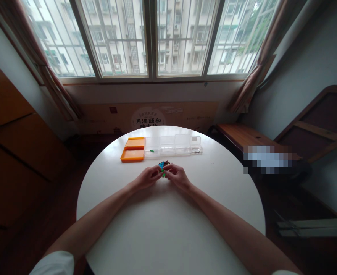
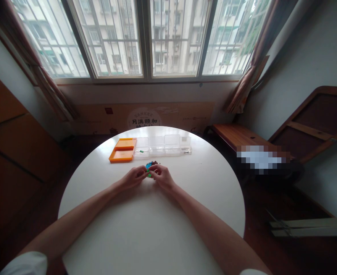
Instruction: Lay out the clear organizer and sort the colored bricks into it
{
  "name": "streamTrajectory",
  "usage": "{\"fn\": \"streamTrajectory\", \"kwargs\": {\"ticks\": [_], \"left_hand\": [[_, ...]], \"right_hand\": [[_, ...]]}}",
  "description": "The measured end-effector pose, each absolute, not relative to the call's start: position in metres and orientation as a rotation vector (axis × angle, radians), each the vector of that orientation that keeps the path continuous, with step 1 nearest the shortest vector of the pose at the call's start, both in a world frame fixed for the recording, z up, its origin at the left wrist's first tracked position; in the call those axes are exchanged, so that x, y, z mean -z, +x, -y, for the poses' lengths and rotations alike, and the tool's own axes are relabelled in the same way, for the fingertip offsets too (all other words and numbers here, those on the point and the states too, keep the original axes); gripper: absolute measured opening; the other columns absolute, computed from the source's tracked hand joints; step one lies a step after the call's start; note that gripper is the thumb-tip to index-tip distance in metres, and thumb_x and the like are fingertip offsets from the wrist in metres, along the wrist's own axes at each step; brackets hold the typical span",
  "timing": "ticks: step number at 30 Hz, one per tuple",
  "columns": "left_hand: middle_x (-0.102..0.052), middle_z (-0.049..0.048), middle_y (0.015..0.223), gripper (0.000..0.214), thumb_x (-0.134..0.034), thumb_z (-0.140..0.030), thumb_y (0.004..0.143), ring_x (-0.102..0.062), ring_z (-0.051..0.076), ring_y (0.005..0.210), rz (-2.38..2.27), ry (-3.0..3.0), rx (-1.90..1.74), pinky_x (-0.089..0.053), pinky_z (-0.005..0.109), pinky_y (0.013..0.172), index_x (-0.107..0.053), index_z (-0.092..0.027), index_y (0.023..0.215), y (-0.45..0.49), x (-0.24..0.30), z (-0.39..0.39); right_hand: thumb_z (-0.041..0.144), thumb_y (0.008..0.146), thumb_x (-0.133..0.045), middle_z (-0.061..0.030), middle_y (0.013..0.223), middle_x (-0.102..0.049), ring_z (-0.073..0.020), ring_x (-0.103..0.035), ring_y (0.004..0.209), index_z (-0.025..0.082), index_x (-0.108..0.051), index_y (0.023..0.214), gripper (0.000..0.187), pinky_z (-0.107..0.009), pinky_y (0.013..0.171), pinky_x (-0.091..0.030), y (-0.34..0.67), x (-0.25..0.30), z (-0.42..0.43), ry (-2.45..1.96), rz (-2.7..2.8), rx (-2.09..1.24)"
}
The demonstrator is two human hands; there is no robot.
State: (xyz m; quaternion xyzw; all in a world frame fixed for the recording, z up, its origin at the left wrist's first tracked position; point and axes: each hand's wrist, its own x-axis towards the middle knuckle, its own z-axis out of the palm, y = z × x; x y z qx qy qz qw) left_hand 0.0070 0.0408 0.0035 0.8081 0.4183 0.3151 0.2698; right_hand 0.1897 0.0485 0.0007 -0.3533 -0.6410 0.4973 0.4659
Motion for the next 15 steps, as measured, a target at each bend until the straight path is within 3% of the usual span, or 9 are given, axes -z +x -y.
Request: {"fn": "streamTrajectory", "kwargs": {"ticks": [15], "left_hand": [[-0.048, -0.0038, 0.059, 0.032, -0.040, -0.042, 0.090, -0.037, 0.007, 0.052, -1.105, 2.151, -0.869, -0.032, 0.018, 0.052, -0.055, -0.013, 0.086, 0.0065, -0.0022, -0.0413]], "right_hand": [[0.042, 0.070, -0.068, -0.0023, 0.070, -0.065, -0.0121, -0.059, 0.057, 0.016, -0.065, 0.084, 0.029, -0.023, 0.051, -0.046, 0.1893, 0.0031, -0.0501, -0.880, 1.584, -1.236]]}}
